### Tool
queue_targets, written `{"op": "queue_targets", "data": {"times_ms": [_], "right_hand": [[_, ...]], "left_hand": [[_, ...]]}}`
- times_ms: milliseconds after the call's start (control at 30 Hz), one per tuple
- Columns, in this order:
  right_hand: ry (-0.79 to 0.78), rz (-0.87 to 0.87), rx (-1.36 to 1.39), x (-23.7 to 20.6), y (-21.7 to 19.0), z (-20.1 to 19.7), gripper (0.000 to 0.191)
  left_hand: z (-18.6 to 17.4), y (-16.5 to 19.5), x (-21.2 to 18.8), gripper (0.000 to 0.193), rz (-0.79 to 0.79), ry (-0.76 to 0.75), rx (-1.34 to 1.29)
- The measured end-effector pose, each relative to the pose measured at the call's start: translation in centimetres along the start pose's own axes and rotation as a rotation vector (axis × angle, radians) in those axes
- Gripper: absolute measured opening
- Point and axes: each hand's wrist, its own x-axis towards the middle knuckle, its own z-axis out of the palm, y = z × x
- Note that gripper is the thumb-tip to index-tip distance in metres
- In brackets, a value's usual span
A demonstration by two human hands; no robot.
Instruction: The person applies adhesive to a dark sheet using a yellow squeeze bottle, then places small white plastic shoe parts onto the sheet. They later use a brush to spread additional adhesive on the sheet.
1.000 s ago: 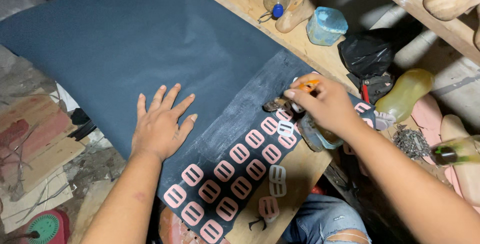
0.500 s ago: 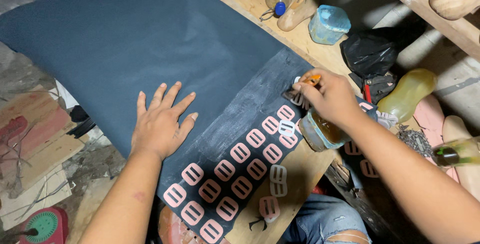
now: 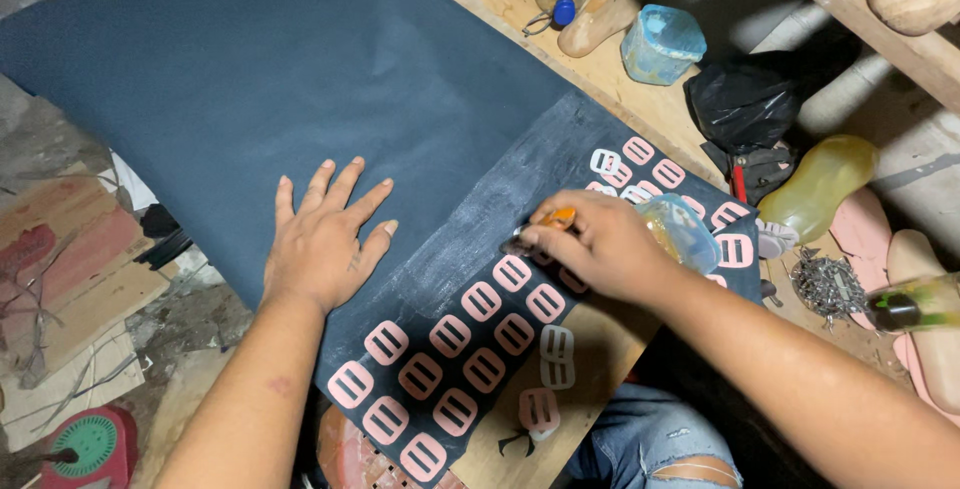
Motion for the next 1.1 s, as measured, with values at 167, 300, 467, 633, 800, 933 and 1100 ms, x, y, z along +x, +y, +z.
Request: {"op": "queue_targets", "data": {"times_ms": [167, 300, 467, 633, 800, 933, 1100], "right_hand": [[0.182, 0.137, -0.148, 2.7, 3.7, -1.7, 0.023], [0.382, -0.142, -0.267, 2.8, 6.4, -3.3, 0.020], [0.454, -0.062, -0.235, 2.3, 7.8, -5.2, 0.019], [0.230, 0.121, 0.006, 1.8, 8.5, -4.2, 0.018], [0.268, 0.036, -0.346, 2.5, 8.1, -4.2, 0.022], [0.143, 0.120, -0.142, 2.2, 6.9, -3.1, 0.020], [0.141, 0.185, -0.044, 3.7, 7.8, -2.4, 0.022]], "left_hand": [[0.1, 0.0, -0.1, 0.053, 0.026, 0.034, -0.005], [0.1, -0.2, 0.0, 0.054, 0.031, 0.036, 0.004], [0.3, -0.1, 0.0, 0.053, 0.032, 0.049, 0.006], [0.2, 0.0, 0.1, 0.053, 0.019, 0.038, 0.006], [0.1, 0.1, 0.0, 0.053, 0.014, 0.023, 0.020], [0.1, 0.0, 0.1, 0.054, 0.008, 0.016, 0.014], [0.2, -0.1, 0.1, 0.054, 0.034, 0.042, 0.021]]}}
